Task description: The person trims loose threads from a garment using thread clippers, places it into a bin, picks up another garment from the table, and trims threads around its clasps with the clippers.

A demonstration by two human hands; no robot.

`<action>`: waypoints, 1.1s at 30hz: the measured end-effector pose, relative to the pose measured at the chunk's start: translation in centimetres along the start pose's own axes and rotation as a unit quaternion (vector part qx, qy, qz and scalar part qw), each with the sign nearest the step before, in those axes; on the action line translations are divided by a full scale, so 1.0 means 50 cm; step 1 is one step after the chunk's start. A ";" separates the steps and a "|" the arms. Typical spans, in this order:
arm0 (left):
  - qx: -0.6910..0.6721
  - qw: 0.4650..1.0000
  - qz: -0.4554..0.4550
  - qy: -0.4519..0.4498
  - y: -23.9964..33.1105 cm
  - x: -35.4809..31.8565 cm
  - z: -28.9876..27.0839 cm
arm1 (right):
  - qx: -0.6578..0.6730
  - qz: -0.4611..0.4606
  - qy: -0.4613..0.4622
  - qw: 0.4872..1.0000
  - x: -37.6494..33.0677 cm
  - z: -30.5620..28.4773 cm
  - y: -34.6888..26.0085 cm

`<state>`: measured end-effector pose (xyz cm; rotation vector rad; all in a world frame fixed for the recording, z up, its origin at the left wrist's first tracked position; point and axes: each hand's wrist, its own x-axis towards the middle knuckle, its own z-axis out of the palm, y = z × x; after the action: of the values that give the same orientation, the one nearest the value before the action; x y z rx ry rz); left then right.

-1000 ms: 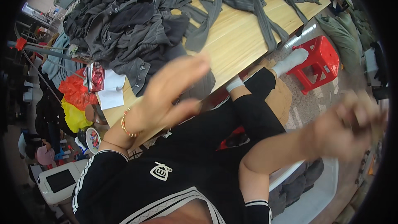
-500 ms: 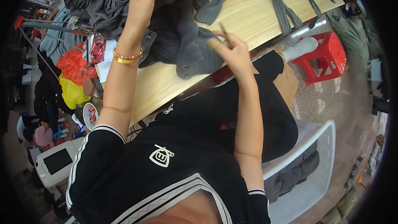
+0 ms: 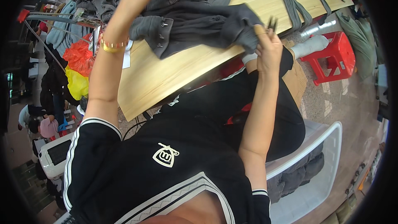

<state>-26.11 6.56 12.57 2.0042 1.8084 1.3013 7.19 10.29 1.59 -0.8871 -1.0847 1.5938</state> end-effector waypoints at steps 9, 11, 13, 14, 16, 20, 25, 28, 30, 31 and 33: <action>0.119 0.980 -0.018 -0.156 -0.062 -0.208 0.035 | 0.054 0.028 0.054 0.997 0.017 -0.018 -0.006; 0.125 0.984 0.014 -0.129 -0.069 -0.214 0.038 | 0.035 0.029 0.070 0.996 0.013 -0.017 -0.001; 0.114 0.991 -0.009 -0.076 -0.045 -0.217 0.048 | -0.033 0.006 0.093 0.995 0.007 -0.024 -0.002; 0.147 0.988 0.016 -0.043 -0.031 -0.220 0.047 | -0.081 -0.011 0.114 0.990 0.001 -0.008 -0.013; 0.180 0.983 0.028 -0.004 0.027 -0.206 0.048 | -0.168 -0.088 0.101 0.977 -0.004 -0.010 -0.006; -0.032 0.997 -0.016 0.074 0.123 -0.173 0.072 | -0.097 -0.072 -0.039 0.992 -0.048 0.078 -0.048; -0.174 0.979 0.104 -0.001 0.233 -0.114 0.105 | -0.019 -0.140 -0.168 0.976 -0.094 0.135 -0.047; -0.229 0.963 0.140 0.011 0.237 -0.097 0.117 | -0.041 -0.122 -0.088 0.988 -0.101 0.131 -0.095; -0.358 0.932 0.039 0.035 0.238 -0.122 0.137 | -0.098 -0.137 -0.033 0.985 -0.087 0.104 -0.098; -0.322 0.945 0.046 0.042 0.224 -0.133 0.137 | 0.000 -0.108 0.003 0.994 -0.091 0.106 -0.106; -0.301 0.947 0.048 0.098 0.228 -0.176 0.142 | 0.186 -0.126 -0.031 0.974 -0.085 0.070 -0.119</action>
<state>-12.08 -1.05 10.94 1.6770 1.1658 1.8558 6.97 6.13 8.54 -0.4329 -0.8631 1.5485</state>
